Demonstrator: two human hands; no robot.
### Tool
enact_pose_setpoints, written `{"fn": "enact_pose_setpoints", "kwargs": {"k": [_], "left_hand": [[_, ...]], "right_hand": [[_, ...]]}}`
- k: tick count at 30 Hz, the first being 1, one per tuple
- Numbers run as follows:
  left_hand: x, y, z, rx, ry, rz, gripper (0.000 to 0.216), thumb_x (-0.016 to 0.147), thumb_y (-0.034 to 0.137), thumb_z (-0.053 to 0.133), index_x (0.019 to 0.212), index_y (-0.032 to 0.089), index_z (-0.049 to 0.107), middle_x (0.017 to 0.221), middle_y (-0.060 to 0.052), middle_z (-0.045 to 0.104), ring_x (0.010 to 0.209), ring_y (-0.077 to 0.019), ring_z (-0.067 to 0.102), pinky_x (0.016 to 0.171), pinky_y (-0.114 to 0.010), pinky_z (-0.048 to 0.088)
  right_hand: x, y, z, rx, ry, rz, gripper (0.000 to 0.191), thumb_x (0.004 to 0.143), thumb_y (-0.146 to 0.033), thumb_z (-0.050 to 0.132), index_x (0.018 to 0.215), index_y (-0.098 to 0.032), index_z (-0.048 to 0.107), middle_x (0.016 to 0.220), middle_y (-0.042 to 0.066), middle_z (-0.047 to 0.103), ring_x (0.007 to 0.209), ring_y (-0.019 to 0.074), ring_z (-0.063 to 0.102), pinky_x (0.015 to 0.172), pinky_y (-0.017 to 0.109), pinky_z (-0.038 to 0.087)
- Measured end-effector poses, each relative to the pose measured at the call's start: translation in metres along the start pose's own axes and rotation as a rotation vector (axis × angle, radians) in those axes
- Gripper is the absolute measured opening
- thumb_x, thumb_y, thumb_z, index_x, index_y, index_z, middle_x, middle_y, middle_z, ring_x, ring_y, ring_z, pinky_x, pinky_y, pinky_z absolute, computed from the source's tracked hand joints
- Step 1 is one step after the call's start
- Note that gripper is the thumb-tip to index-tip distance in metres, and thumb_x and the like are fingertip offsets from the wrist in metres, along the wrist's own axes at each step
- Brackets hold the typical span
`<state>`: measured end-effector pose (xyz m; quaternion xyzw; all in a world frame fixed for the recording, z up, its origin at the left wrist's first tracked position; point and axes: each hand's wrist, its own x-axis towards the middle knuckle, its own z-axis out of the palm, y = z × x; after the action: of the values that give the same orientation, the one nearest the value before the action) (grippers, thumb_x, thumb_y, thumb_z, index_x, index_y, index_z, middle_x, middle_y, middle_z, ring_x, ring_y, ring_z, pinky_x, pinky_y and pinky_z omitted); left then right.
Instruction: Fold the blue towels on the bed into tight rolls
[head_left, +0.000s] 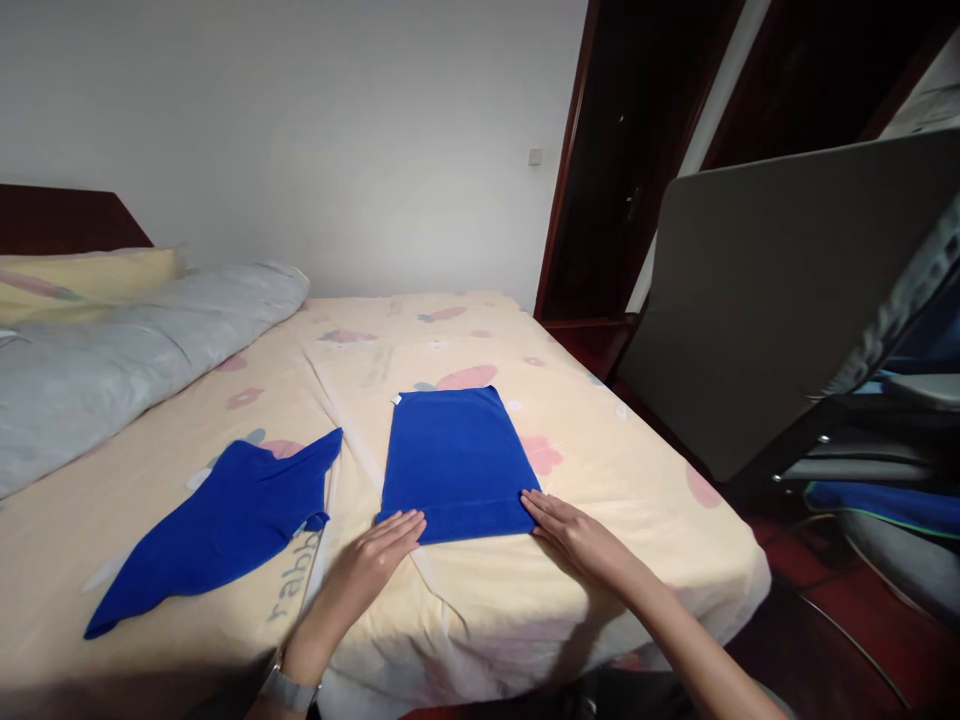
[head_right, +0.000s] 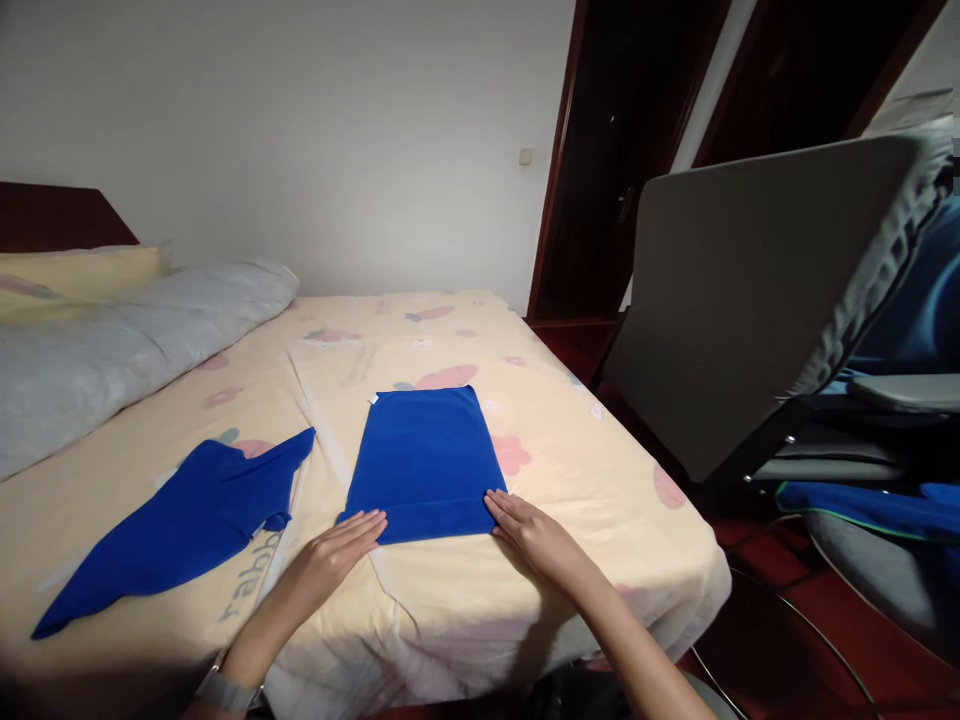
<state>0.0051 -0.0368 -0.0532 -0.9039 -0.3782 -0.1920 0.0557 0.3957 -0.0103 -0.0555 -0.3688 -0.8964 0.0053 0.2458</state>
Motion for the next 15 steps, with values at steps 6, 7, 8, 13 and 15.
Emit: {"fn": "enact_pose_setpoints", "kwargs": {"k": [6,7,8,13,15], "left_hand": [[0.006,0.009,-0.007,0.101,0.061,0.045,0.041,0.104,0.023,0.048,0.145,0.023,0.053,0.141,-0.006,0.064,0.129,-0.0205,0.062,0.111,-0.04,0.053],[0.01,0.012,-0.009,0.115,0.077,0.051,0.04,0.104,0.024,0.049,0.144,0.021,0.055,0.14,-0.007,0.065,0.129,-0.0213,0.062,0.11,-0.041,0.053],[0.014,0.016,-0.01,0.127,0.088,0.058,0.039,0.104,0.023,0.049,0.143,0.02,0.055,0.14,-0.007,0.065,0.129,-0.0218,0.062,0.11,-0.041,0.053],[0.042,0.034,-0.005,0.134,0.069,0.096,0.043,0.105,0.028,0.048,0.147,0.019,0.05,0.144,-0.009,0.061,0.133,-0.0228,0.058,0.112,-0.041,0.051],[0.049,0.037,0.0,0.127,0.075,0.092,0.042,0.105,0.028,0.048,0.146,0.018,0.051,0.142,-0.01,0.063,0.131,-0.0225,0.06,0.111,-0.04,0.051]], "right_hand": [[0.01,-0.009,-0.012,-0.038,-0.044,0.0,0.05,0.102,-0.024,0.053,0.151,-0.017,0.046,0.149,0.013,0.051,0.137,0.0303,0.05,0.115,0.05,0.046],[0.014,-0.013,-0.012,-0.044,-0.036,-0.006,0.052,0.102,-0.024,0.054,0.152,-0.017,0.045,0.15,0.013,0.05,0.138,0.0307,0.048,0.115,0.051,0.045],[0.02,-0.019,-0.011,-0.048,-0.023,-0.014,0.052,0.102,-0.024,0.054,0.152,-0.017,0.044,0.15,0.013,0.05,0.139,0.0306,0.048,0.115,0.051,0.045],[0.051,-0.053,0.019,-0.066,0.009,-0.149,0.047,0.103,-0.023,0.053,0.148,-0.011,0.049,0.147,0.015,0.054,0.138,0.0274,0.05,0.115,0.047,0.046],[0.06,-0.063,0.033,-0.085,0.009,-0.184,0.046,0.102,-0.023,0.055,0.145,-0.007,0.052,0.145,0.017,0.055,0.136,0.028,0.052,0.113,0.045,0.048]]}}
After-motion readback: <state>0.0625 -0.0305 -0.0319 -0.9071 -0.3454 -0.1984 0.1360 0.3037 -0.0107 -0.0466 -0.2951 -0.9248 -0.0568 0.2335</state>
